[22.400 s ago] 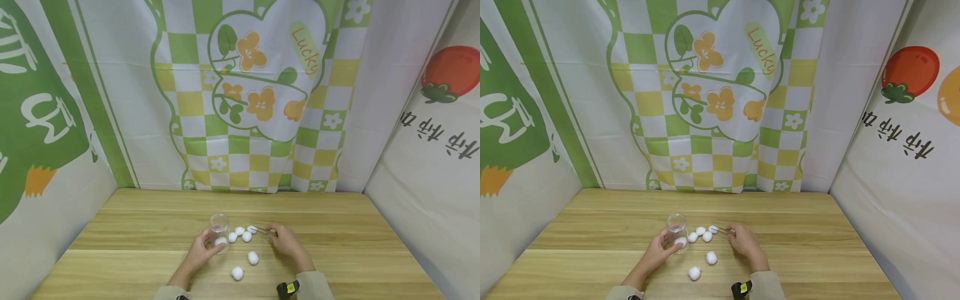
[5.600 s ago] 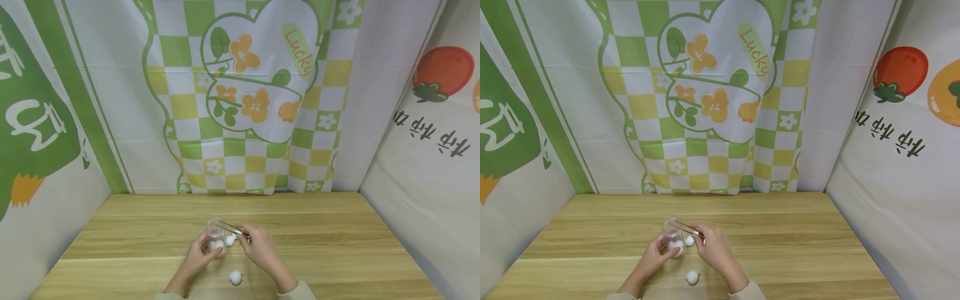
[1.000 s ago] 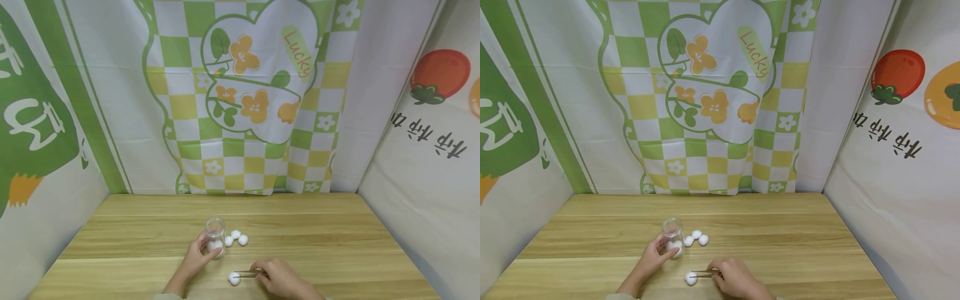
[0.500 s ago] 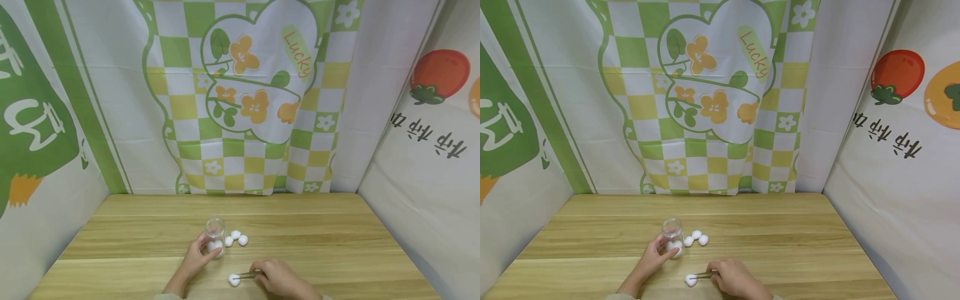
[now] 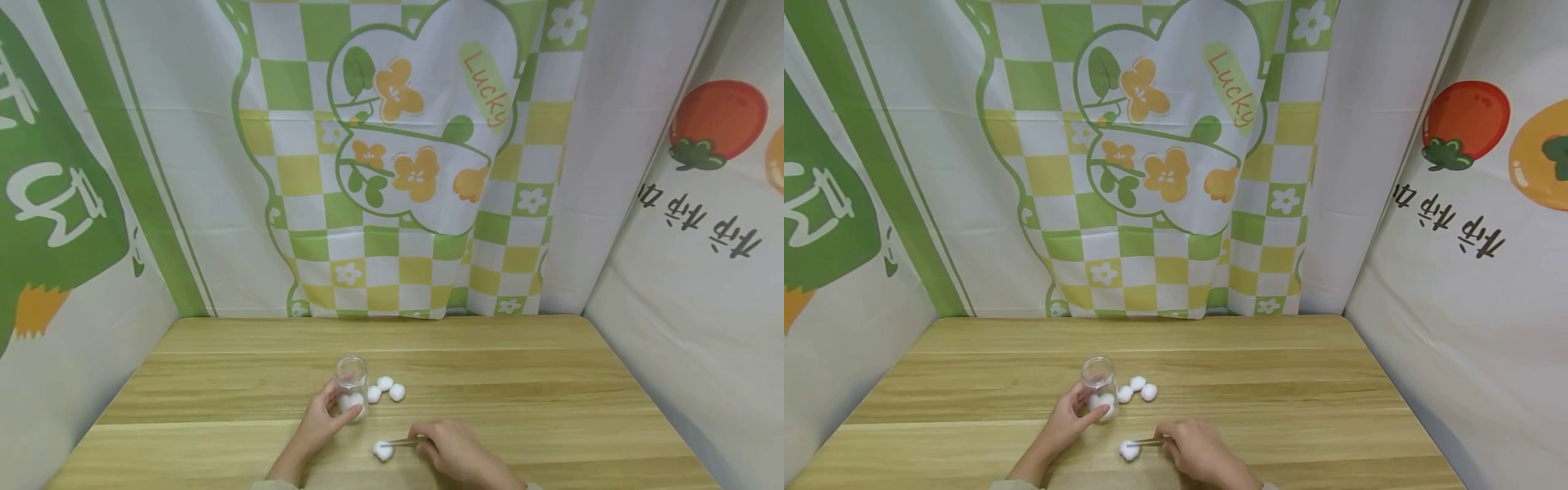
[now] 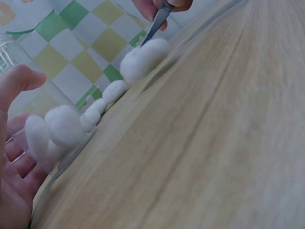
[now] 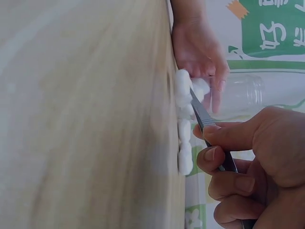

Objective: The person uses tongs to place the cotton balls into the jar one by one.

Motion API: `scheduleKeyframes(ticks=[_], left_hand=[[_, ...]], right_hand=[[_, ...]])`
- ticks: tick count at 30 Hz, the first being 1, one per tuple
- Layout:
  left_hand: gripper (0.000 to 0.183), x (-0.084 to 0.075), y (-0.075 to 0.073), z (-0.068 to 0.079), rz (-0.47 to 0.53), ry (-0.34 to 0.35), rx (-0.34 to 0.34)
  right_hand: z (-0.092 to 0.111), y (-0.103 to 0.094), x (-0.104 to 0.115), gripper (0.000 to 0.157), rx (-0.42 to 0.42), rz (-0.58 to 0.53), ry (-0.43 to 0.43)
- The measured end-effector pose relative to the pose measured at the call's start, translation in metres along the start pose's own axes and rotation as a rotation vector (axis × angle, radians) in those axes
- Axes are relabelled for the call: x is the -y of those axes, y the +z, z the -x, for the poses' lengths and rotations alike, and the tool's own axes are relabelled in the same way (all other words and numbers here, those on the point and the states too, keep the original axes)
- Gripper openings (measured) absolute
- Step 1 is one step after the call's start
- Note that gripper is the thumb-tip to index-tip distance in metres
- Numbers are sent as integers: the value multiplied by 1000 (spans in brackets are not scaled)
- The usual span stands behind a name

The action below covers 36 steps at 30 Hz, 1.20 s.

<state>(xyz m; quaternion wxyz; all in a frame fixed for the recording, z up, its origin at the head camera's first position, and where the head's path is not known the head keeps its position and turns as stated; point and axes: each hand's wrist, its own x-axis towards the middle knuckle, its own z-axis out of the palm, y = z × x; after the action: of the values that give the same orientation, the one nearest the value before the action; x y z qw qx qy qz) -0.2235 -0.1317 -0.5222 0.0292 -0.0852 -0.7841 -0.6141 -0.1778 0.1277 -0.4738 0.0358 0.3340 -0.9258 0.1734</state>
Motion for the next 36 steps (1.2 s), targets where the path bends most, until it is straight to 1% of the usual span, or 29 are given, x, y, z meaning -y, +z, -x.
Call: scheduleKeyframes(ticks=[4,8,20,26,30,36], left_hand=[[62,0,0,0,7,8,9],[62,-1,-1,-1,7,7,10],[62,-2,0,-1,8,17,2],[62,-3,0,1,4,17,0],[62,-2,0,1,-1,13,-9],[61,-2,0,1,6,6,-7]], right_hand=[[-2,-3,-2,11,-22,-32,13],[-5,-6,-3,13,-10,-88,47],[-9,-15,-5,15,-8,-174,103],[-10,-24,-6,15,-34,-223,95],[-12,-30,-5,16,-48,-235,92],[-17,-34,-5,16,-92,-218,99]])
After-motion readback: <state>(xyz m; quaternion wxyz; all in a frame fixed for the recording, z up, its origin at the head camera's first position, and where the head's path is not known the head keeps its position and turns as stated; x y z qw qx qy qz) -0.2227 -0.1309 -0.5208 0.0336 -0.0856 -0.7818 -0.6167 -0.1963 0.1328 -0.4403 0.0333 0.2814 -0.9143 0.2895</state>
